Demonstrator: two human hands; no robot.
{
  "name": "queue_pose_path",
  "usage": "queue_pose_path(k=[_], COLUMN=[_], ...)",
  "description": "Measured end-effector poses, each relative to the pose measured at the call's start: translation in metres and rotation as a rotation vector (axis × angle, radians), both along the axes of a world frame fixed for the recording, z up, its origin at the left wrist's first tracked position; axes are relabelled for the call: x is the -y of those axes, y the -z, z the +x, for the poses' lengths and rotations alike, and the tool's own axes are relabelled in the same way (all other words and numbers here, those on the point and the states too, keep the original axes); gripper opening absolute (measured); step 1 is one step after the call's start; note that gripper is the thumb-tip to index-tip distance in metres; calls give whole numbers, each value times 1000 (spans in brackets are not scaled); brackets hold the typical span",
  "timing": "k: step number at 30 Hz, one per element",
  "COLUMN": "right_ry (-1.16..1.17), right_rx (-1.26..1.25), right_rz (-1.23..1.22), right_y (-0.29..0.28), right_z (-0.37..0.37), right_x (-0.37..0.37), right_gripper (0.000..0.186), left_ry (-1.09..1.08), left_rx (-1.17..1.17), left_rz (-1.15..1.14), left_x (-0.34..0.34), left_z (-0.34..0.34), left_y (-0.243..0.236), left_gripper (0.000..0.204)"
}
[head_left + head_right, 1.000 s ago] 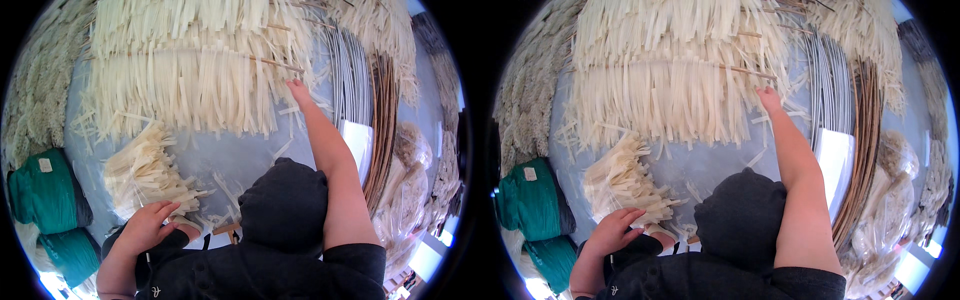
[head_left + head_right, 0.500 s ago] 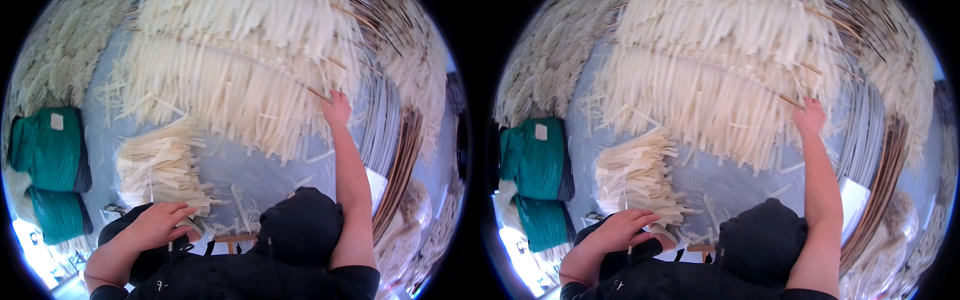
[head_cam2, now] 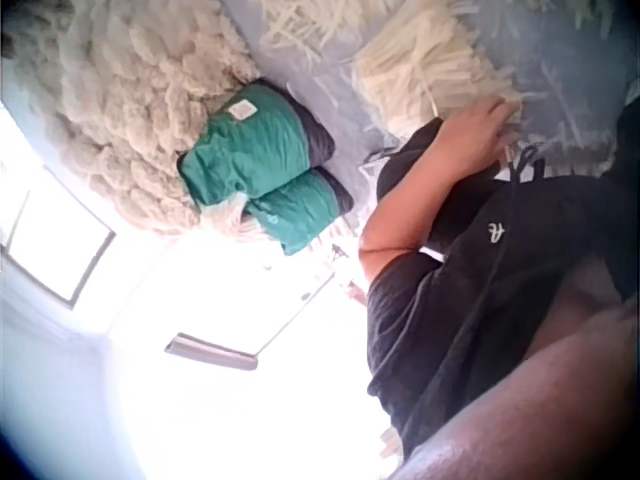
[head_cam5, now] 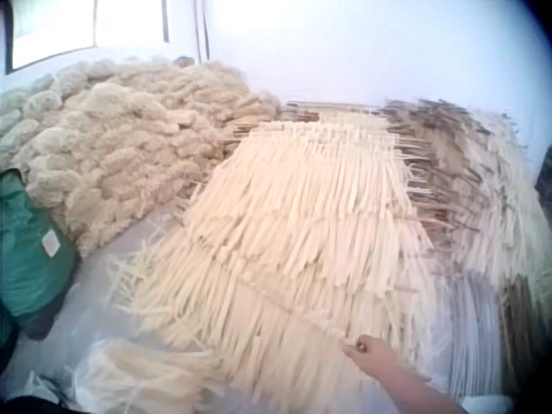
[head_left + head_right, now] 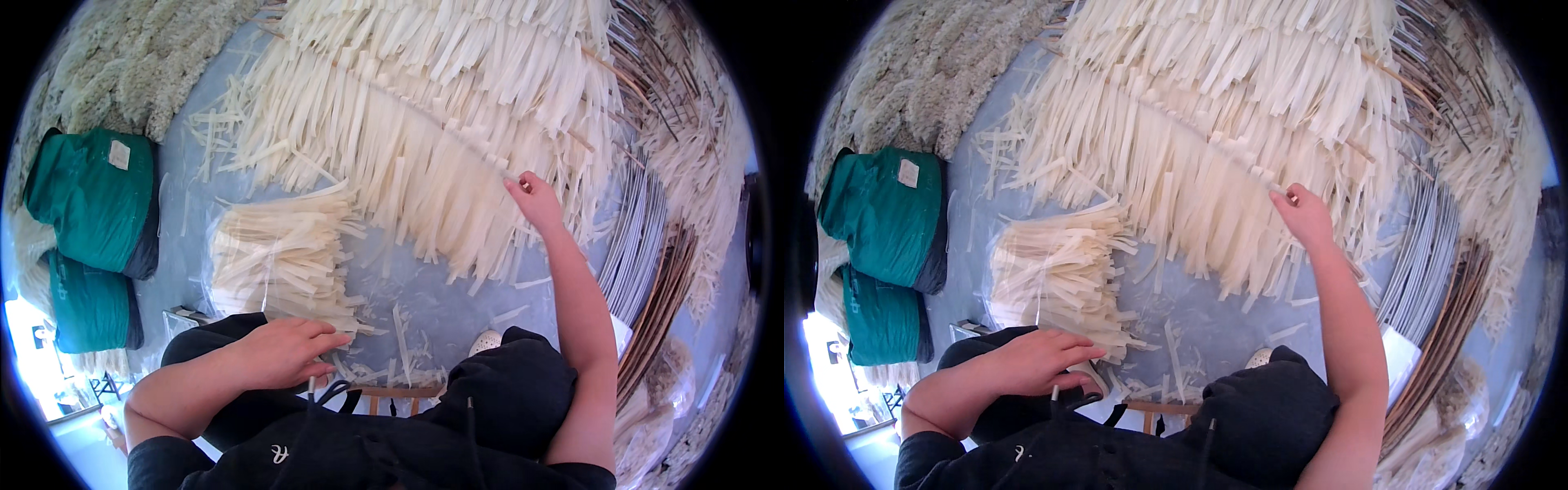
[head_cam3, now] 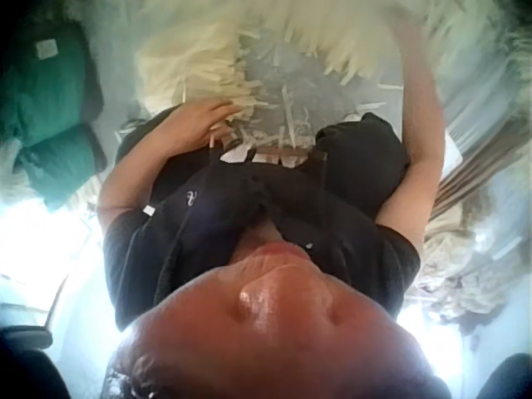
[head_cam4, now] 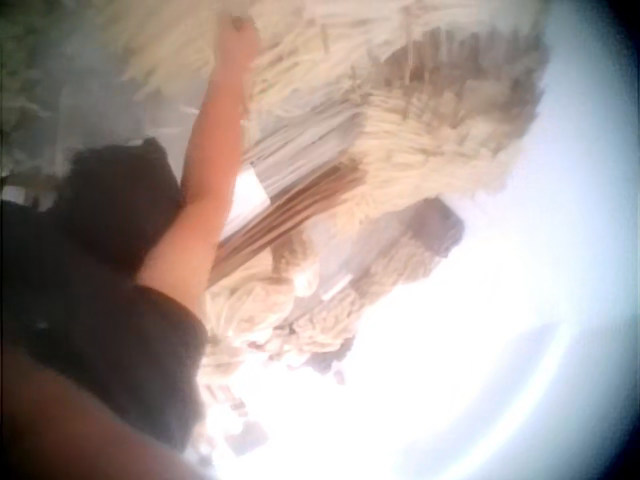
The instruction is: The person organizes flat food strips into bundles using long rods, then gathers a bundle by hand and secures it with a thin tie.
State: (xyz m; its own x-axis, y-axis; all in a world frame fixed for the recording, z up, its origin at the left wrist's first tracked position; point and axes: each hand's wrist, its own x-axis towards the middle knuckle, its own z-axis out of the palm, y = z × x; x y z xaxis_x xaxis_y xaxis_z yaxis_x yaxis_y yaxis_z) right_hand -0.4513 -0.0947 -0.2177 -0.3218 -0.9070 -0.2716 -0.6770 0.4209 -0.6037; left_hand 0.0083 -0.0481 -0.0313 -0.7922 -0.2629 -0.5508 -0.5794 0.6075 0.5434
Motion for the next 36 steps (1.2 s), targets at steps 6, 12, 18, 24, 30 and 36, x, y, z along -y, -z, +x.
queue_pose_path(k=[6,12,18,24,30,36], right_ry=[210,276,354,408,313,358], right_rx=[-204,-201,75,151,-60,-210], right_rz=[-107,-139,-272,-405,-150,-160], right_y=[-54,-72,-89,-140,-99,-91], right_z=[28,10,5,-14,-49,-53], right_x=[-55,-143,-243,-314,-362,-361], right_gripper=[45,44,27,19,25,34], left_ry=[41,-18,-176,-610,-545,-530], left_rx=[-53,-47,-241,-613,-393,-390], left_rz=[-26,-66,-393,-552,-505,-452], left_x=[-12,-18,10,83,115,132], left_z=[9,33,48,8,-65,-101], left_y=[-14,-29,-39,-43,38,104], left_gripper=[48,46,39,56,71,43])
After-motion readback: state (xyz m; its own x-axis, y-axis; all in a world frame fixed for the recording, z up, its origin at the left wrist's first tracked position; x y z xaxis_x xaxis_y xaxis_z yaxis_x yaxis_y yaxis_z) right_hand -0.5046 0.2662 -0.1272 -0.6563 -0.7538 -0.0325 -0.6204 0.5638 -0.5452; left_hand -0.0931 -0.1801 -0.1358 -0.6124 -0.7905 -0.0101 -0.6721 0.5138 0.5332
